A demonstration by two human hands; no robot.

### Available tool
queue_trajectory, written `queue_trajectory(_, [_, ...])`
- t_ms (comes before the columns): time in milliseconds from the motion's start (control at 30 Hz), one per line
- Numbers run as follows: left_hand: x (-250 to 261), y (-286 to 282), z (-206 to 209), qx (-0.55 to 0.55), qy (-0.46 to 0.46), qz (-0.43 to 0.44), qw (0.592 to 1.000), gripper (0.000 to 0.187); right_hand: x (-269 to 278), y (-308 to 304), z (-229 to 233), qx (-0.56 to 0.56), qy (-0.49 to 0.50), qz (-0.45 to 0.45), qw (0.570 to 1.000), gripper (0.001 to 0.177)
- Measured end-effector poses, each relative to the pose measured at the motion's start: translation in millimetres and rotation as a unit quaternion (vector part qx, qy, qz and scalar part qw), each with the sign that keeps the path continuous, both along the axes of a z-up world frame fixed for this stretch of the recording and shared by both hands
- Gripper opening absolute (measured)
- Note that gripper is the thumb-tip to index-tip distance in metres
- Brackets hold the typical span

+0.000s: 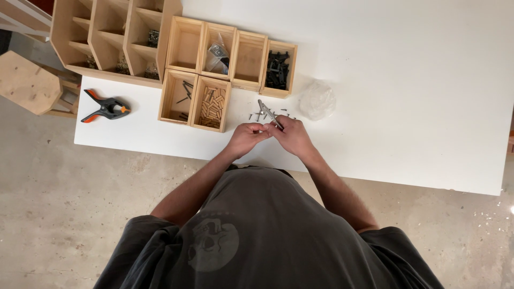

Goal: Sorting small screws from a bag into an organizer and measuring them with a caliper

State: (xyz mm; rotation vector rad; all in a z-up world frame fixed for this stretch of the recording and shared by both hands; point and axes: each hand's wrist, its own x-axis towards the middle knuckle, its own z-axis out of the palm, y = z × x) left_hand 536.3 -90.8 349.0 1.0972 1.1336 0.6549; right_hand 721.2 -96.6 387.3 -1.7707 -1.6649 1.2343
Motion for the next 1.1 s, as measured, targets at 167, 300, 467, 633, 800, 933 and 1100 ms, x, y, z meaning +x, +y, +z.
queue_trajectory(167, [-0.8,3.9,-7.2,0.011,0.094,-0.002,0.995,0.022,1.2,1.6,-25.6,0.038,-0.084,0.015,0.996,0.031])
queue_trajectory(300, [-3.8,6.9,-15.8,0.017,0.151,-0.029,0.988,0.024,-3.1,0.8,2.0,0.027,-0.115,0.048,0.992,0.044])
queue_trajectory(467, [-1.4,6.3,3.2,-0.066,-0.016,0.083,0.994,0.022,8.7,-1.7,-14.4,0.118,-0.205,0.025,0.971,0.044])
queue_trajectory(633, [0.5,0.6,17.2,-0.15,-0.19,0.188,0.952,0.011,14.6,-4.5,-18.8,0.195,-0.232,-0.022,0.953,0.04])
queue_trajectory(800, [8.3,0.2,21.8,-0.151,-0.227,0.204,0.94,0.008,16.0,-1.3,3.4,0.234,-0.186,-0.029,0.954,0.033])
queue_trajectory(933, [9.7,3.8,15.5,-0.121,-0.235,0.209,0.942,0.008,18.4,-0.2,2.6,0.321,-0.175,-0.024,0.931,0.027])
queue_trajectory(1100, [8.2,5.7,34.5,-0.113,-0.239,0.219,0.939,0.008,13.9,-3.2,19.1,0.358,-0.215,-0.033,0.908,0.027])
